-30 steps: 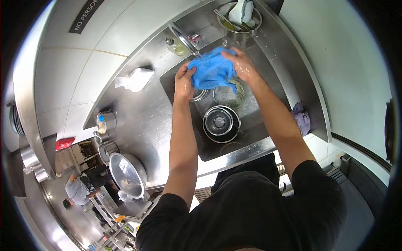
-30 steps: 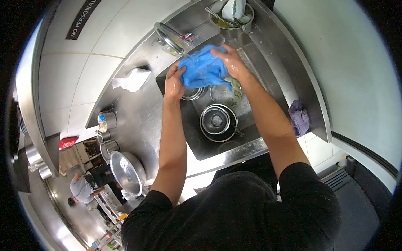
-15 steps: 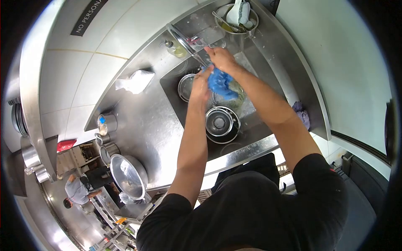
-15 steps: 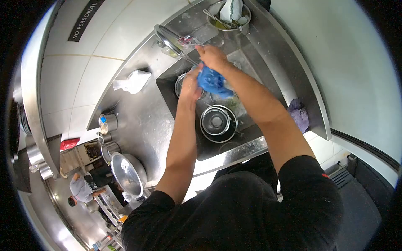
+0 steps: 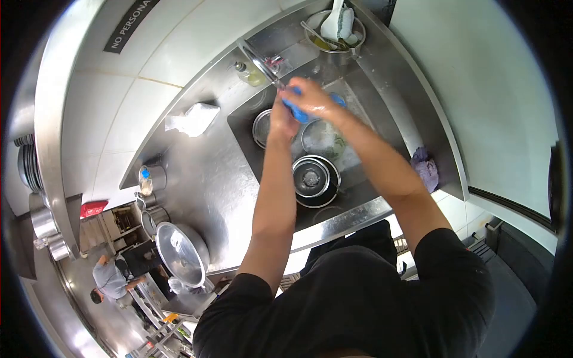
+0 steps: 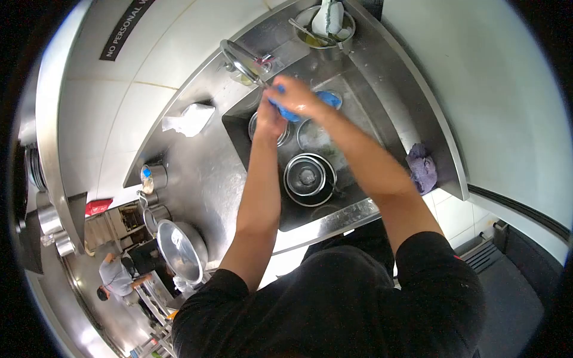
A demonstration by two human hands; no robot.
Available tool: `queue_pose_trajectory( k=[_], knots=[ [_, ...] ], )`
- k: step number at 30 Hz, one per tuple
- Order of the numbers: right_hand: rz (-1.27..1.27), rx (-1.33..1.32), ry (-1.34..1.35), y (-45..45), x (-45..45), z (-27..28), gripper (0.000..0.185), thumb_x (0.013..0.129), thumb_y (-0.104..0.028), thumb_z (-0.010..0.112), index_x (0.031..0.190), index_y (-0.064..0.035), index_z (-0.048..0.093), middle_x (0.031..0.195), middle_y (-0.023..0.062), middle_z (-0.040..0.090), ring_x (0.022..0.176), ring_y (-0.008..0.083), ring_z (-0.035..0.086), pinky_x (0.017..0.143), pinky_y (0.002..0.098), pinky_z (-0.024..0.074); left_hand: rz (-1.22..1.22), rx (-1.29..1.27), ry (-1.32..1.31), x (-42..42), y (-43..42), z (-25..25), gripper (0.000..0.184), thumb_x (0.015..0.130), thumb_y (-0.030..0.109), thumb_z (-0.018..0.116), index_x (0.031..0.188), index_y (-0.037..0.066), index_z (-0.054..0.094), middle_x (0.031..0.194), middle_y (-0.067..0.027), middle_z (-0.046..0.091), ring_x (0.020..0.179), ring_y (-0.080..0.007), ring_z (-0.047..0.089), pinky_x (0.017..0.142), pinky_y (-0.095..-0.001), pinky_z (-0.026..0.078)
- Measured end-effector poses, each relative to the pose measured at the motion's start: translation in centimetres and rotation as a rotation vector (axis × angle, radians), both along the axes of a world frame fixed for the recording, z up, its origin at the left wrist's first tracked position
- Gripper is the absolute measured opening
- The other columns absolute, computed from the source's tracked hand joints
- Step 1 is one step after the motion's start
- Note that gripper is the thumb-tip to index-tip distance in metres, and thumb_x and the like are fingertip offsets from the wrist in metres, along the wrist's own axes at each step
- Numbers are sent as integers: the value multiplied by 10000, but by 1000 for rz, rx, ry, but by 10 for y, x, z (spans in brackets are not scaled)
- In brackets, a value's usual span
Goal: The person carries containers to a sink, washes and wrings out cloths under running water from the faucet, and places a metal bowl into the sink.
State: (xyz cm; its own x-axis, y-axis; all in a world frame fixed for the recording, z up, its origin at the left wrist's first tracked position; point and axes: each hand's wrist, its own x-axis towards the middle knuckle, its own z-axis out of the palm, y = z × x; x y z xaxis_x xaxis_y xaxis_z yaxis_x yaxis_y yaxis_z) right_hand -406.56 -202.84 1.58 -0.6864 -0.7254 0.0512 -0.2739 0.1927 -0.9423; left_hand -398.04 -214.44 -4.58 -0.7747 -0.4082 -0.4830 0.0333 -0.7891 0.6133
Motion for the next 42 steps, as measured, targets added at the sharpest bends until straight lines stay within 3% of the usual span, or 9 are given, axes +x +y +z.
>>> queue_pose_trajectory(
  k=[5,9,14,21,25,28,30,35,42],
  knots=[
    [-244,192,117,-25,7,-27,425,959,-444,567,994,-39,692,979,218,713,922,438,674,820,489,530,25,-259,-118,-8,35,6,523,1052,474,405,1259,32,593,1206,-87,652,1084,-217,634,936,-392,513],
    [-156,314,-6,-11,-22,-41,609,969,-576,513,885,-13,729,965,246,707,935,435,675,826,491,533,-294,-523,-308,22,32,48,391,984,367,657,1174,26,673,1026,-50,709,841,-135,658,750,-312,530],
    [374,421,-8,43,-35,-44,515,939,-502,675,827,-1,722,725,65,657,769,97,578,703,316,486,-120,-536,-164,50,-31,56,255,966,288,700,1007,37,685,927,-36,699,804,-138,650,747,-310,531],
    [-151,-545,-897,13,-8,-40,266,958,-283,703,1010,-35,622,1025,67,691,890,133,636,758,290,501,-44,-541,-52,29,-25,31,324,1033,311,584,1183,24,591,1110,-73,657,951,-159,638,864,-342,520],
    [-394,-329,-16,-49,30,-30,280,978,-322,659,992,-43,635,937,141,705,867,267,691,783,407,528,121,-382,-130,-4,11,47,519,1067,474,438,1256,9,568,1144,-85,642,1022,-200,636,872,-356,529],
    [-328,-32,139,-52,22,-28,384,1006,-406,560,980,-36,656,891,250,684,938,438,667,822,473,525,-44,-294,-248,0,10,38,661,1030,605,393,1366,51,527,1247,-105,636,1119,-250,628,947,-393,514],
    [-310,17,16,-55,2,-35,544,1018,-526,442,970,-39,679,764,198,671,798,398,671,796,454,520,-186,-129,-78,3,14,18,673,993,640,450,1380,96,531,1297,-99,631,1162,-272,620,1000,-443,498],
    [34,-178,-699,-37,-18,-43,755,974,-705,394,1105,-34,715,1007,135,727,962,255,671,875,408,490,-258,61,103,10,31,51,497,961,425,626,1335,103,569,1212,-72,657,1108,-253,632,1003,-442,481],
    [241,-13,-665,43,-6,-56,701,909,-556,676,1288,31,616,1175,116,680,1052,191,628,950,328,487,-34,-154,46,31,-30,65,250,913,128,577,1086,-43,631,1095,-161,677,1021,-282,660,935,-417,530]
  ],
)
